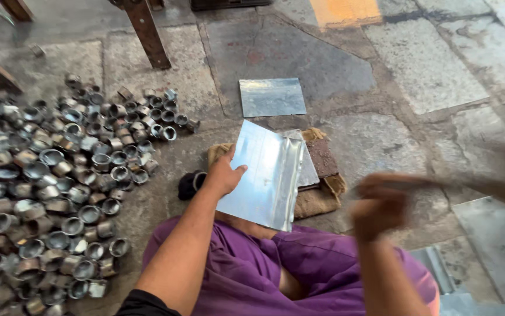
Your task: The person sits on the floor and repeatedly hammers a rectangular metal sheet placed on a wooden block. They hold the sheet with one hand and strike it with a hammer in the other hand, occasionally adjusting the sheet's position.
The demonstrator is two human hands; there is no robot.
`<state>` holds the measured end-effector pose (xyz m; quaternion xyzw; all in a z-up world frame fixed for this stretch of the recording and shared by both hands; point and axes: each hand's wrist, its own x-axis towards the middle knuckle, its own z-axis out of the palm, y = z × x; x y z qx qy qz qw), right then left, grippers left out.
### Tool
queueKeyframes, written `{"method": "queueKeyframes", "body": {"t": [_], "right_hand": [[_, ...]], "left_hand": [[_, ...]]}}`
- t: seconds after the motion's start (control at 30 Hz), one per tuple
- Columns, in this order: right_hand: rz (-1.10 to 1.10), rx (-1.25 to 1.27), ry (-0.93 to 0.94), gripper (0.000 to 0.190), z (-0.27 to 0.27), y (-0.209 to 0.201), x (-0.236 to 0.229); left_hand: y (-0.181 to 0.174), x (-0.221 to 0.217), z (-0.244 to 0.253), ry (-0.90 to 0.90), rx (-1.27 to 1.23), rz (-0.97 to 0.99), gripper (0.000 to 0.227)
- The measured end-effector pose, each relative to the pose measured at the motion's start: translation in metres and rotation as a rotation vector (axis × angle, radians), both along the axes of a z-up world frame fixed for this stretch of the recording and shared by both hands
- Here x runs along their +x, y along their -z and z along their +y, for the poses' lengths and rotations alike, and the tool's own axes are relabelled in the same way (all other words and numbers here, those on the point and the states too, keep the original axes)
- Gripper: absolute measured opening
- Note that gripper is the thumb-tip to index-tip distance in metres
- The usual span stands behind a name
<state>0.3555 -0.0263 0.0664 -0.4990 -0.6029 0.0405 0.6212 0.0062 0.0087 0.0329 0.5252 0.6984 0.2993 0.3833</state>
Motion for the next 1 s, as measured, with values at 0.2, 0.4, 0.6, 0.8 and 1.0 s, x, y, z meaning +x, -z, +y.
{"method": "queueKeyframes", "body": {"t": [0.2,0.4,0.6,0.8,1.0], "right_hand": [[-0.077,-0.730,-0.081,0.039,-0.005,-0.009,-0.049],[-0.094,0.158,-0.036,0.031,-0.011,-0.133,0.010],[0.174,0.344,-0.048,0.030,0.000,-0.071,0.037],[-0.221,-0.674,-0.076,0.031,-0.001,0.002,-0.058],[-0.032,-0.123,-0.016,0.018,0.000,-0.134,-0.028]], "left_hand": [[-0.005,-0.001,-0.001,0.000,0.032,0.026,0.078],[0.013,-0.005,-0.004,0.038,0.083,0.064,0.079],[0.000,-0.003,-0.005,0.031,0.014,0.025,0.079],[-0.003,0.000,-0.004,-0.002,-0.007,0.033,0.080],[-0.005,-0.003,0.003,0.050,0.007,0.080,0.081]]}}
